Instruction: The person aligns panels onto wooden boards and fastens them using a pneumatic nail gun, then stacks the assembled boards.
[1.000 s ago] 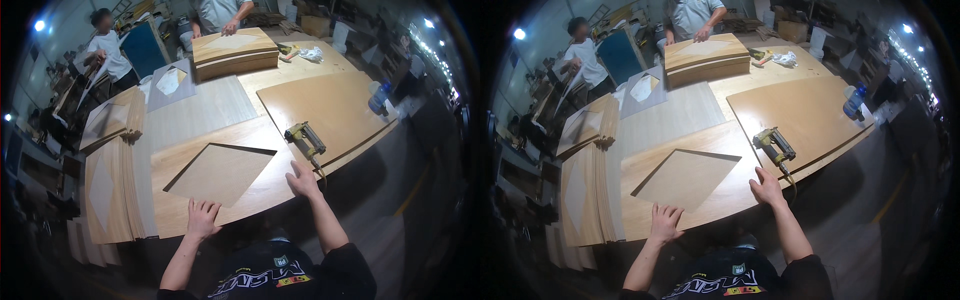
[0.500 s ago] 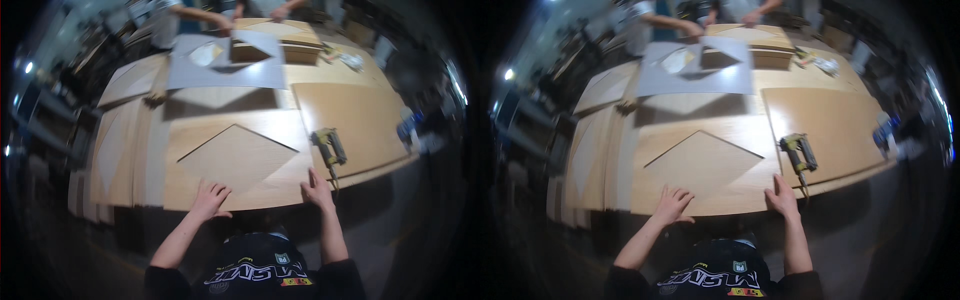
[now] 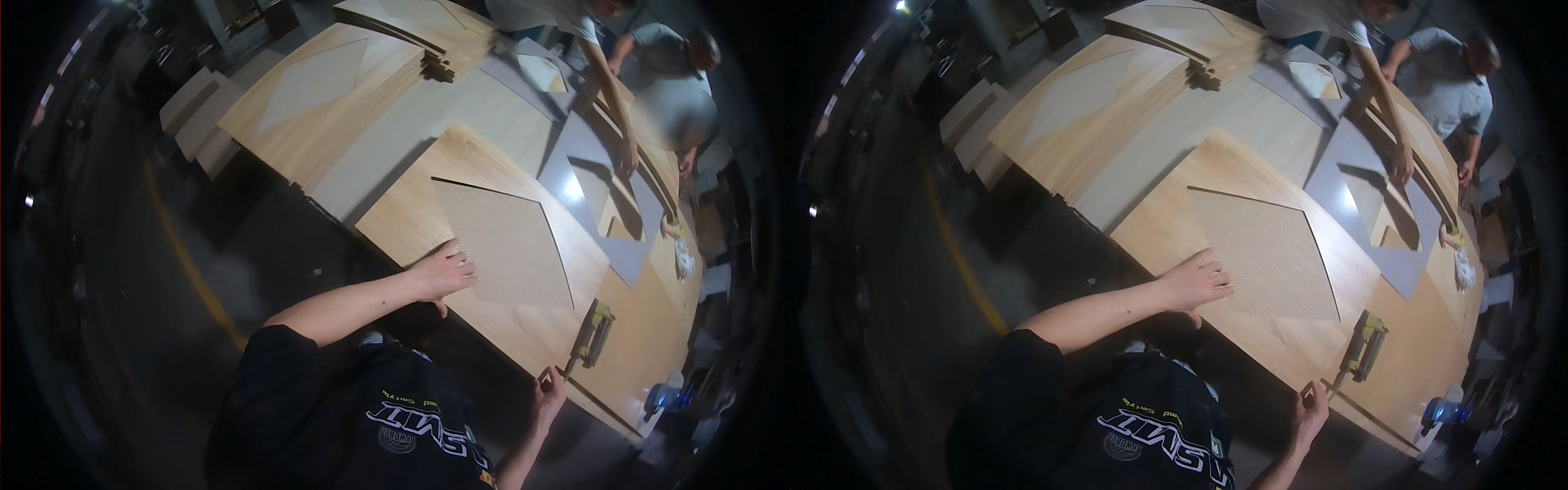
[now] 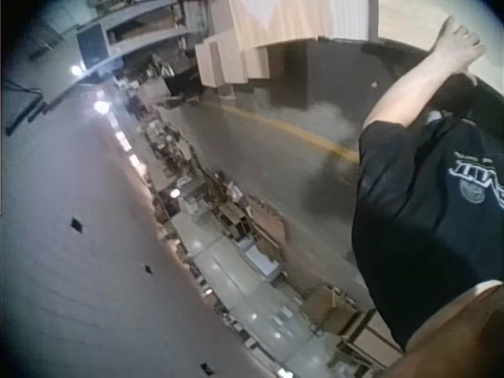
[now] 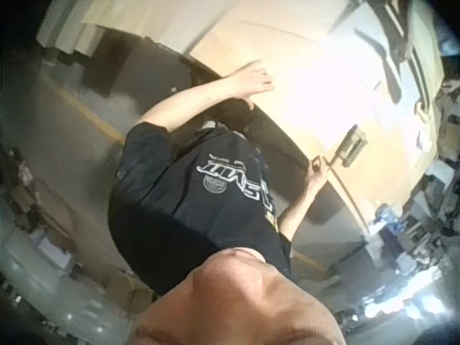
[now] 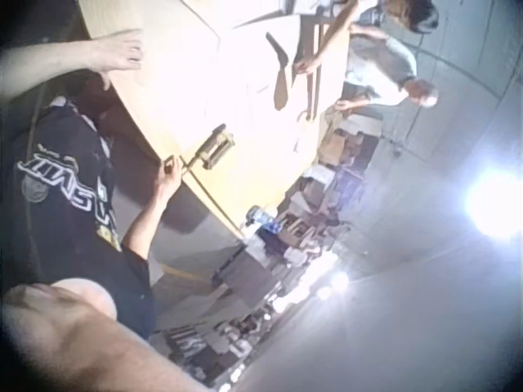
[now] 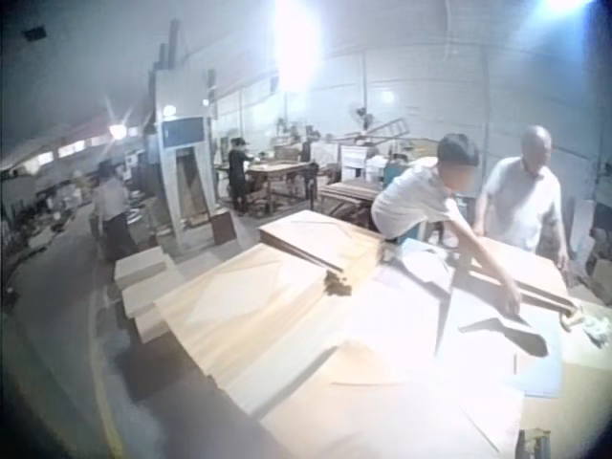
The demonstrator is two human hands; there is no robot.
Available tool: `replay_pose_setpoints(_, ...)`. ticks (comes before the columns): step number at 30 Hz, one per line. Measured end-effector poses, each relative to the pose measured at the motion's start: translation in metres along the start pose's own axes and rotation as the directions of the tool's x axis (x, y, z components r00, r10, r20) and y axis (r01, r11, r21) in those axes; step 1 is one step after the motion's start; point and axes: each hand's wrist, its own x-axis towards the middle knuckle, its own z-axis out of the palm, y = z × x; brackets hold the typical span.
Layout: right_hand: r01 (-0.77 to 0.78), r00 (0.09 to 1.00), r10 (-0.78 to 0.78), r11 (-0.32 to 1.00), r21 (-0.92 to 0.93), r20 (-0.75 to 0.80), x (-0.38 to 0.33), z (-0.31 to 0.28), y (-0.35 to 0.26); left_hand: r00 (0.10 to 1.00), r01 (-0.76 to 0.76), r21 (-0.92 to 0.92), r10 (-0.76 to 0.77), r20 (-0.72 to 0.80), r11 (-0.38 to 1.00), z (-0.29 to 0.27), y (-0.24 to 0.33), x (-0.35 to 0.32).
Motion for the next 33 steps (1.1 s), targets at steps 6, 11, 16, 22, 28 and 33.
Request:
replay_pose_setpoints(6,-0.042,0.999,0.043,0.996,0.074,-0.014,-0.001,0.005,0.019,0.998,0.016,0.024,-0.015,-0.065,1.000,0.007,0.003,-0.011)
replay_pose_setpoints(11,0.041,0.998,-0.038,0.997,0.071,-0.044,-0.001,0.008,0.016,0.994,0.005,-0.030,-0.008,-0.109,1.000,0.012,-0.003,-0.028)
replay_pose_setpoints(16,-0.112,0.993,0.112,0.993,0.023,-0.041,-0.006,0.002,-0.014,0.855,0.322,-0.346,-0.427,-0.293,0.881,0.007,-0.056,-0.115)
replay_pose_setpoints(22,-0.088,0.994,0.085,0.995,-0.042,-0.069,-0.004,0.005,-0.011,0.686,0.555,-0.450,-0.691,-0.229,0.700,-0.005,-0.095,-0.165)
replay_pose_setpoints(28,-0.143,0.981,0.135,0.989,-0.049,-0.142,-0.003,0.005,-0.032,0.653,0.591,-0.434,-0.719,-0.237,0.680,0.010,-0.094,-0.160)
replay_pose_setpoints(33,-0.166,0.983,0.164,0.986,-0.020,-0.080,0.002,-0.007,-0.045,0.653,0.604,-0.389,-0.712,-0.260,0.696,0.008,-0.081,-0.162)
